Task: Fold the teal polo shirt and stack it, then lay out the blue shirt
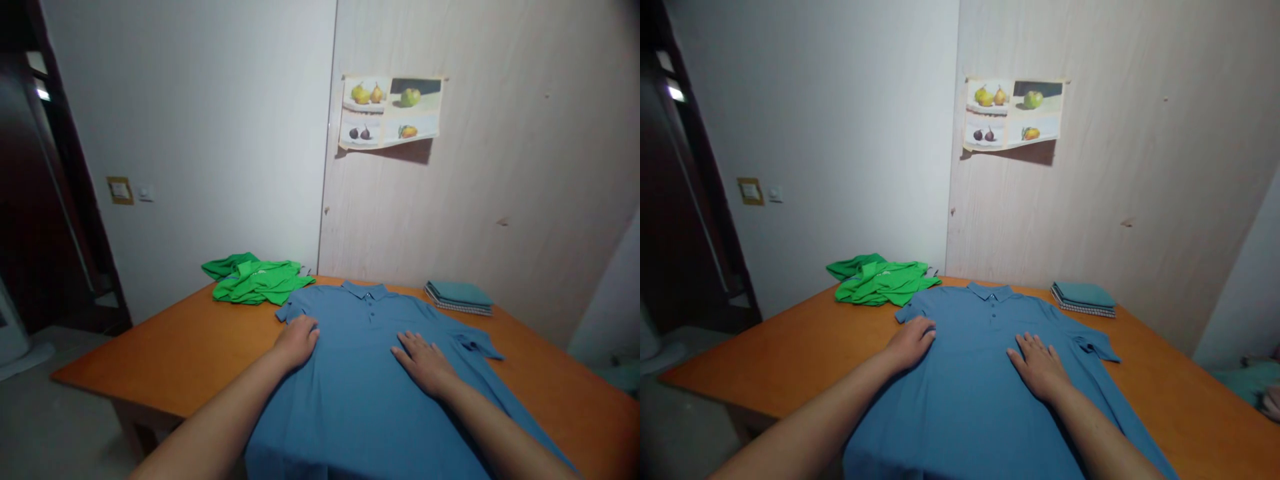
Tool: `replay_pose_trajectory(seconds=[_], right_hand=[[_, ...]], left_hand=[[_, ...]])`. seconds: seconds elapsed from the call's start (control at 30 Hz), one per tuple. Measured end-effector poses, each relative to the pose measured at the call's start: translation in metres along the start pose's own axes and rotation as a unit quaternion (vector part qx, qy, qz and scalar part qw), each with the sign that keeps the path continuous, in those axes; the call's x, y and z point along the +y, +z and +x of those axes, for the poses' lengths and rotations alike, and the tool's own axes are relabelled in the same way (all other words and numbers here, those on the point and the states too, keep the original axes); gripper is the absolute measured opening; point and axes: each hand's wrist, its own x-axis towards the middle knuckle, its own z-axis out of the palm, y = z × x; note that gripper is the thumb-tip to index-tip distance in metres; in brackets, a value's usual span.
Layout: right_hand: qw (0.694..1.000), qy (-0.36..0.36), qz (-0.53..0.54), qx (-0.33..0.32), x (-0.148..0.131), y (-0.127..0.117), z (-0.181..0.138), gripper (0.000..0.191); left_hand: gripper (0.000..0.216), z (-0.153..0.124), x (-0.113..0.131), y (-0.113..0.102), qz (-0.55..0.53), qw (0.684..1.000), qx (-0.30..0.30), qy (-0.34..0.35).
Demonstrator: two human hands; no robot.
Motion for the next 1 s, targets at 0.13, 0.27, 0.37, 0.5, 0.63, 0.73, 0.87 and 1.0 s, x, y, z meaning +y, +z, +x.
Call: replay_pose_trajectory(seconds=[0.13, 0.27, 0.37, 0.5, 0.63, 0.73, 0.87, 1.0], right_hand=[[1.000, -0.005, -0.007, 0.007, 0.001, 0.004, 0.002, 0.076], [1.000, 0.014, -0.020, 0.016, -0.001, 0.009, 0.006, 0.072], [0.999, 0.027, -0.024, 0.021, -0.002, 0.012, 0.007, 0.071], [0.999, 0.023, -0.027, 0.025, 0.000, 0.012, 0.007, 0.071], [0.999, 0.022, -0.025, 0.026, 0.002, 0.013, 0.008, 0.072], [0.999, 0.021, -0.024, 0.028, 0.003, 0.015, 0.009, 0.072], [0.999, 0.022, -0.020, 0.025, 0.003, 0.014, 0.010, 0.072], [0.999, 0.030, -0.017, 0.018, -0.001, 0.009, 0.007, 0.072]], left_hand=[[0.029, -0.018, -0.021, -0.019, 0.017, 0.992, 0.058, -0.108], [0.023, -0.042, -0.029, -0.027, 0.036, 0.982, 0.075, -0.167], [0.028, -0.054, -0.023, -0.027, 0.052, 0.980, 0.070, -0.178], [0.026, -0.060, -0.007, -0.024, 0.075, 0.978, 0.036, -0.192], [0.025, -0.062, 0.002, -0.021, 0.068, 0.976, 0.039, -0.202], [0.027, -0.064, -0.003, -0.021, 0.078, 0.975, 0.028, -0.205], [0.025, -0.067, -0.015, -0.029, 0.103, 0.974, 0.010, -0.200], [0.024, -0.070, -0.012, -0.039, 0.122, 0.975, 0.011, -0.187]])
